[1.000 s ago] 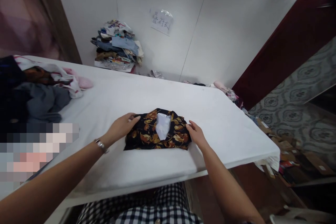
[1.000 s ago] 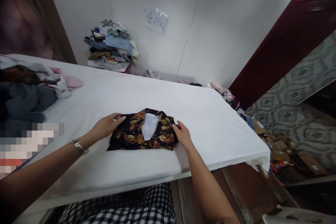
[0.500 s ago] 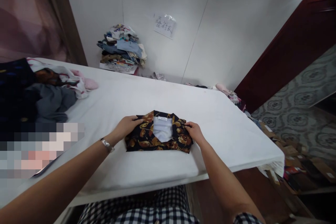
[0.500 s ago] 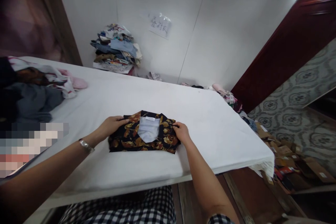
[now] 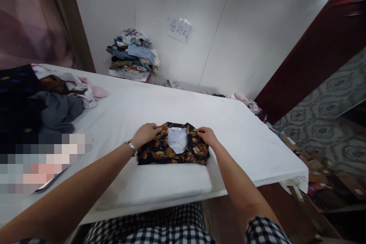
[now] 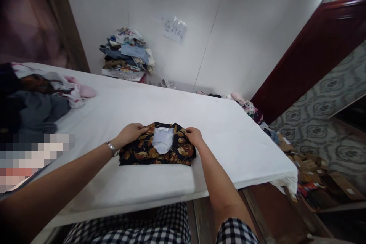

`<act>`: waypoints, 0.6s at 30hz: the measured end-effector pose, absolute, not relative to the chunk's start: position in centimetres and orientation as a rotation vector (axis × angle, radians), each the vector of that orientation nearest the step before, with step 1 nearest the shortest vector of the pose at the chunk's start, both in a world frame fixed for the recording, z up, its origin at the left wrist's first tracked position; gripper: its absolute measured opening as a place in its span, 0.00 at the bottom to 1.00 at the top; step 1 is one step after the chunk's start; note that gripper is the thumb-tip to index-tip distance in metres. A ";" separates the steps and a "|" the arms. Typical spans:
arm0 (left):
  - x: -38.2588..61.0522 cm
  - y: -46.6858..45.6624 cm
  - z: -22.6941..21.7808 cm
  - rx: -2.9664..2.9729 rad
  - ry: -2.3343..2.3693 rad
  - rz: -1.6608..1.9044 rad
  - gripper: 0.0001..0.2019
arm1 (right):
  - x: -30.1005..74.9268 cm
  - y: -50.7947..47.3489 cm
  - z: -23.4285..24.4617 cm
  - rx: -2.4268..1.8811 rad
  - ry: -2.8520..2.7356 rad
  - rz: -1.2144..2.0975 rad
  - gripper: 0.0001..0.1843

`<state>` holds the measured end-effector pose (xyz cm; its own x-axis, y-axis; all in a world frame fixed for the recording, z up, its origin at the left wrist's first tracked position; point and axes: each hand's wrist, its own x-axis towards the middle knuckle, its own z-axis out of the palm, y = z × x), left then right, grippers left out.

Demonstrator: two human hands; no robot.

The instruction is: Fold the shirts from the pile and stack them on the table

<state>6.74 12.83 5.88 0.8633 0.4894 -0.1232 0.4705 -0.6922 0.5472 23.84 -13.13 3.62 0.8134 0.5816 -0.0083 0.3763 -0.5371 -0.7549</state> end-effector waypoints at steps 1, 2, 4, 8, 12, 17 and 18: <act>6.7 12.8 5.7 2.455 0.706 0.038 0.20 | 24.1 -13.2 3.1 -2.156 -0.673 0.319 0.11; 6.6 12.8 5.6 2.458 0.720 0.036 0.21 | 24.3 -13.4 2.6 -2.120 -0.648 0.327 0.11; 6.0 12.8 5.8 2.467 0.757 0.079 0.23 | 24.4 -14.2 2.4 -2.047 -0.566 0.349 0.14; 4.2 12.2 6.6 2.542 0.671 0.384 0.24 | 23.5 -16.9 4.0 -1.871 -0.258 0.310 0.27; 2.4 10.7 5.3 2.656 0.309 0.557 0.26 | 20.9 -19.1 4.8 -1.937 -0.137 0.346 0.34; 1.9 9.6 1.3 2.781 0.250 0.403 0.32 | 18.6 -18.3 2.4 -2.162 -0.369 0.206 0.35; 2.0 9.5 0.6 2.790 0.260 0.381 0.33 | 18.6 -17.9 1.9 -2.227 -0.432 0.162 0.32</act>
<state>2.03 9.53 0.60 0.9481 0.2186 0.2307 0.1356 -0.9347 0.3286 18.57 -17.93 1.88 0.9323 0.3603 0.0301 0.2520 -0.5878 -0.7687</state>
